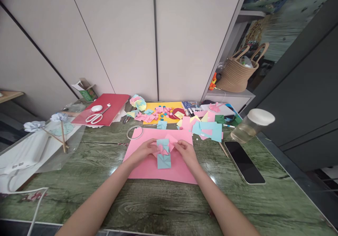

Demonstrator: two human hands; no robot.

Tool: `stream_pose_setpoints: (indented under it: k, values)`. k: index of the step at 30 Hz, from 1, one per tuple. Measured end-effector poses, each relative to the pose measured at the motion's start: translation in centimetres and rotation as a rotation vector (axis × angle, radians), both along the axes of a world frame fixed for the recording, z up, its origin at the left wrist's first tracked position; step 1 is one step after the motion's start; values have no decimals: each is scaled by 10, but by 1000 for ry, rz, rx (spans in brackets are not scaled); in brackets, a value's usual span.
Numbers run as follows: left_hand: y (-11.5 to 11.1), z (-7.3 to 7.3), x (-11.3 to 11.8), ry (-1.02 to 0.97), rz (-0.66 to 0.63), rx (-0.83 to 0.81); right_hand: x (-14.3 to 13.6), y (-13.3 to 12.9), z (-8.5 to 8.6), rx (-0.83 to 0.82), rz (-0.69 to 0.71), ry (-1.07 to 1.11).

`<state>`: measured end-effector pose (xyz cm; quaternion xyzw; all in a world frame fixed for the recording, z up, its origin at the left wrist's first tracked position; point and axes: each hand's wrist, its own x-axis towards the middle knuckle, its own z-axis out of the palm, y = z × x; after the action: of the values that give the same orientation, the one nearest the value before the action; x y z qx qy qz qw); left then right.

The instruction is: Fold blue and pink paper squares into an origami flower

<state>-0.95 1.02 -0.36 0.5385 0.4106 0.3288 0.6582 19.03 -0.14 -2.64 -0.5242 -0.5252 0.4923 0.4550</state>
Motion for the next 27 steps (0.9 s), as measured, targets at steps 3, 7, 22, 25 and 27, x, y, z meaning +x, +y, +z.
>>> stream_pose_setpoints:
  k: [3, 7, 22, 25, 27]
  values:
    - [0, -6, 1, 35, -45, 4, 4, 1, -3, 17, -66, 44]
    - [0, -14, 5, 52, -49, 45, 6, 2, -7, 16, -98, 81]
    - [2, -8, 5, -49, 16, 0, 4, 3, -10, 9, -124, 115]
    - [1, -8, 5, -48, -2, -6, 4, 3, -10, 6, -122, 110]
    - [1, -7, 3, -23, -16, -3, 5, 3, -9, 5, -118, 106]
